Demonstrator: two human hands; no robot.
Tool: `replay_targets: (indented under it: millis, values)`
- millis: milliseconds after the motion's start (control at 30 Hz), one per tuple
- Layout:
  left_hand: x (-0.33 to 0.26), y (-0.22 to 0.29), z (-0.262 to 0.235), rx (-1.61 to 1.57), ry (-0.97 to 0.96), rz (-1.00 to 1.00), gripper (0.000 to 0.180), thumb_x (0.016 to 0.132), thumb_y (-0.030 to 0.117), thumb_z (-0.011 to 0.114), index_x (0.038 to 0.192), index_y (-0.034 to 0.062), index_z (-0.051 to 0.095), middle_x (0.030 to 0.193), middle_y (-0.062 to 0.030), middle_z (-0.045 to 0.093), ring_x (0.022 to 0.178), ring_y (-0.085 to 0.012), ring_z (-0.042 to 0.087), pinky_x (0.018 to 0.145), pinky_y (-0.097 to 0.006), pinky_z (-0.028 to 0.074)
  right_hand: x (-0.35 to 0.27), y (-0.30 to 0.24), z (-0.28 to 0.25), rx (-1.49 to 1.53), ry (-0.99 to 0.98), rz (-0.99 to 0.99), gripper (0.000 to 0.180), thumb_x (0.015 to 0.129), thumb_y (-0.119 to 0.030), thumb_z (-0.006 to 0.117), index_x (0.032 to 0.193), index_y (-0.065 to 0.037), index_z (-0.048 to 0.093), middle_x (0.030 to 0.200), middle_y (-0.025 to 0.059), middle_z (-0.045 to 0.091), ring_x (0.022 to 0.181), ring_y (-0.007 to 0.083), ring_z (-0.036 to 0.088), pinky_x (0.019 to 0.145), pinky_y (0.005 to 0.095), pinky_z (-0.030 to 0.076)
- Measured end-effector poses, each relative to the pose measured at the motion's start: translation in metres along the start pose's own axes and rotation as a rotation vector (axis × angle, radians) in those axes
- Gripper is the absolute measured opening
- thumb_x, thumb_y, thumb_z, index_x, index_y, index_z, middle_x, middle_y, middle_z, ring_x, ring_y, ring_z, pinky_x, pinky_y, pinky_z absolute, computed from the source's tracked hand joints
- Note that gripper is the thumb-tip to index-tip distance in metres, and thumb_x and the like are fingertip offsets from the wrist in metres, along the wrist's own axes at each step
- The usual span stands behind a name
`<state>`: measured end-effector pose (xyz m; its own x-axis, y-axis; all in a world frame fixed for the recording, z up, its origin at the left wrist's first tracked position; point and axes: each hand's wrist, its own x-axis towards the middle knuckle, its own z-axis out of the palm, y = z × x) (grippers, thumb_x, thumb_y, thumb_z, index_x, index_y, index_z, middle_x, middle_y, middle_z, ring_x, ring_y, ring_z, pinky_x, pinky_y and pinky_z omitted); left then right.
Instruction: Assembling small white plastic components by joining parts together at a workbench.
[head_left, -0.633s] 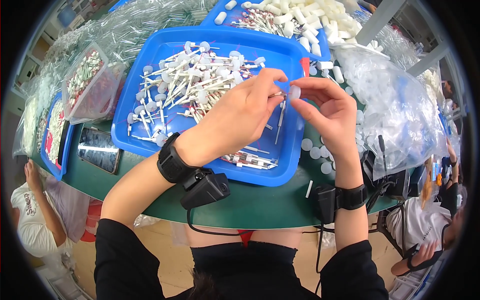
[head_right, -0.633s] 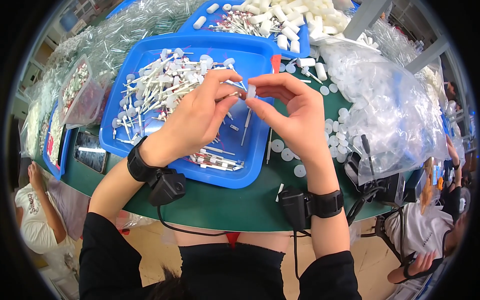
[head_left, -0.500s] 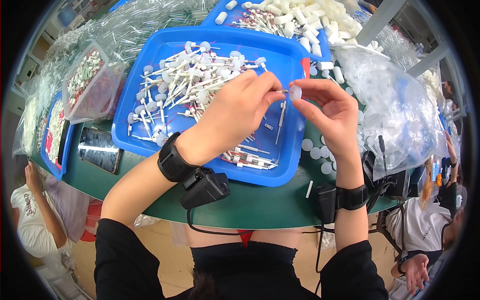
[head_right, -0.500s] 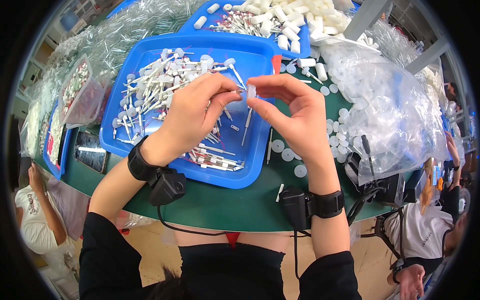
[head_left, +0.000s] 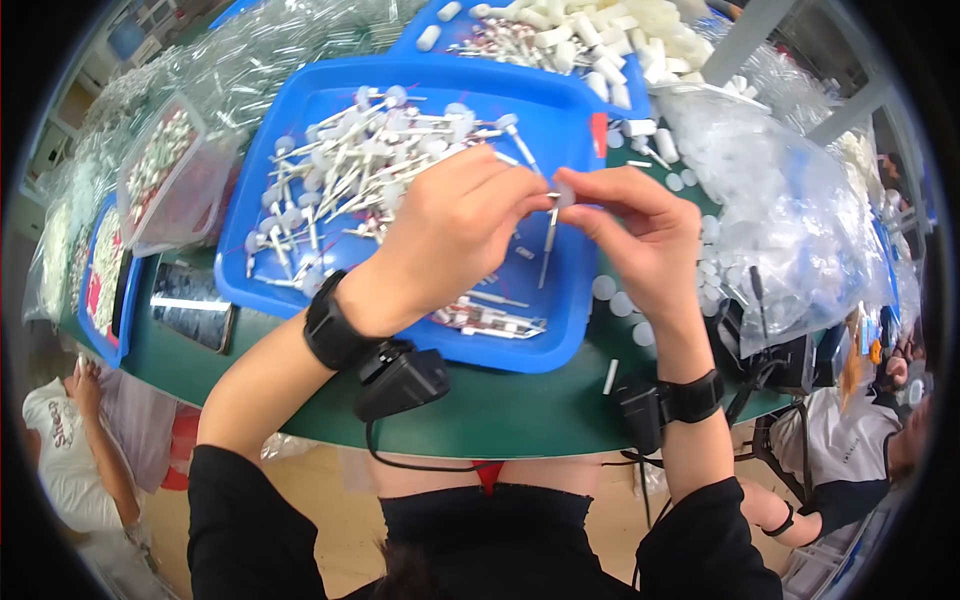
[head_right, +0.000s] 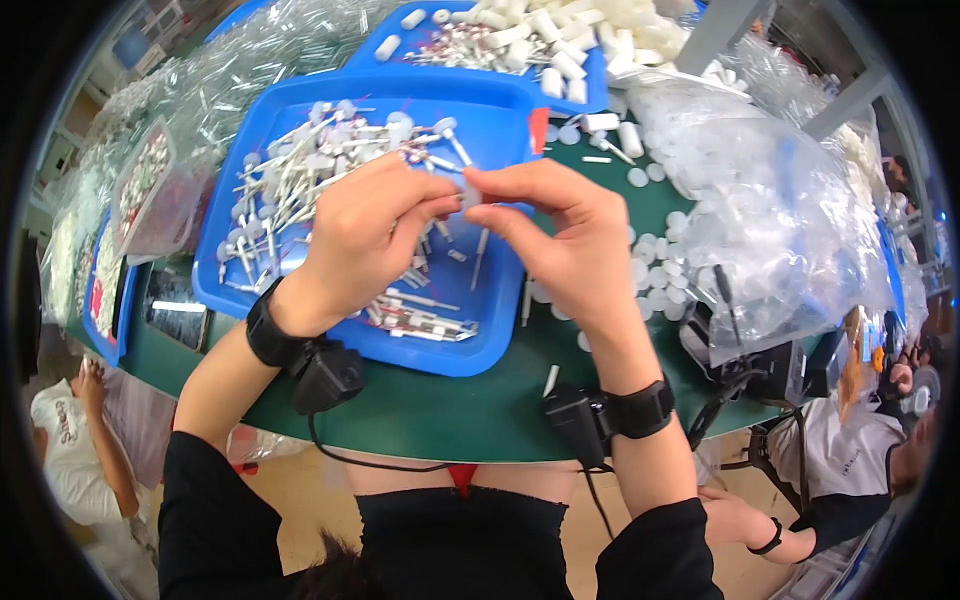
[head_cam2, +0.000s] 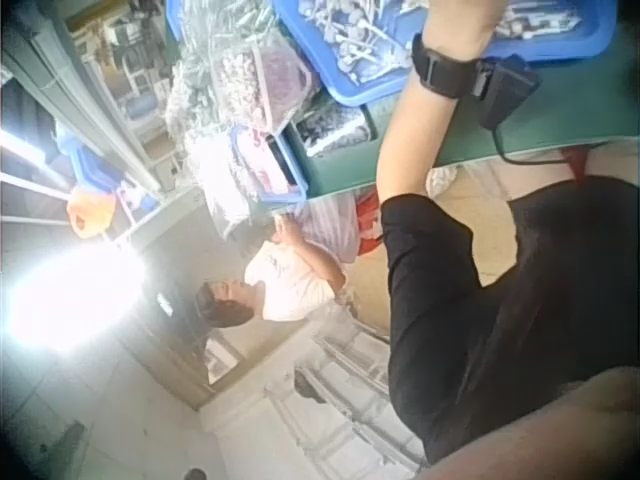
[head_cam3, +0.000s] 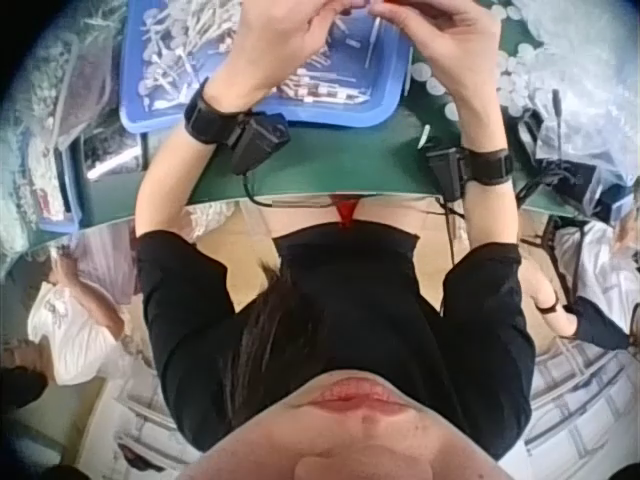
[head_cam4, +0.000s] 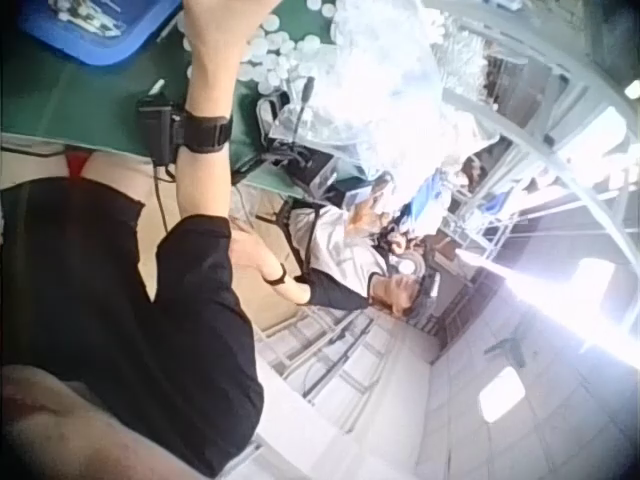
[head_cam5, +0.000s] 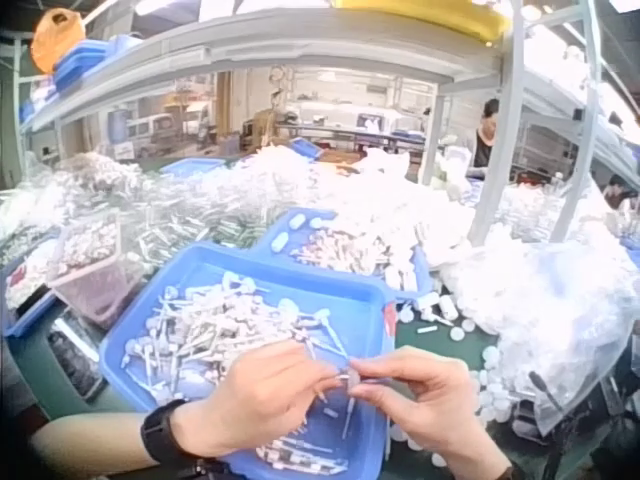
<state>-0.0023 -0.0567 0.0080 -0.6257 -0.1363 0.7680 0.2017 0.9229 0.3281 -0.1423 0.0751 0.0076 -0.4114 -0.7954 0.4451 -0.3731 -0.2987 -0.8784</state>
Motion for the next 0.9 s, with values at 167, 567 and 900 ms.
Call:
replay_targets:
  millis: [167,567,900]
  values:
    - [-0.007,-0.001,0.005,0.094,-0.051,0.017,0.018,0.070,-0.006,0.065,0.086,0.0012,0.064,0.072,-0.0098,0.062,0.063,-0.0274,0.055,0.056,-0.036,0.044,-0.001,0.004,-0.002,-0.238,0.011,-0.197,0.022,0.071,-0.002,0.075,0.093,-0.003,0.072,0.086,0.0098,0.071,0.079,0.0182,0.067,0.072,0.0285,0.052]
    - [-0.018,-0.009,0.002,-0.157,-0.104,-0.312,0.005,0.087,-0.004,0.054,0.089,-0.0031,0.058,0.076,-0.0095,0.056,0.065,-0.0168,0.053,0.061,-0.028,0.042,0.000,0.011,0.004,-0.049,0.082,-0.260,0.020,0.065,-0.003,0.075,0.084,-0.003,0.070,0.080,0.0110,0.068,0.073,0.0242,0.067,0.066,0.0311,0.051]
    - [-0.022,-0.011,-0.001,-0.095,-0.067,-0.276,0.004,0.089,-0.005,0.052,0.087,-0.0028,0.055,0.074,-0.0054,0.049,0.066,-0.0117,0.047,0.060,-0.024,0.038,-0.002,0.011,0.012,0.071,0.129,-0.196,0.020,0.065,-0.004,0.076,0.084,-0.002,0.071,0.078,0.0106,0.068,0.071,0.0227,0.067,0.063,0.0299,0.051]
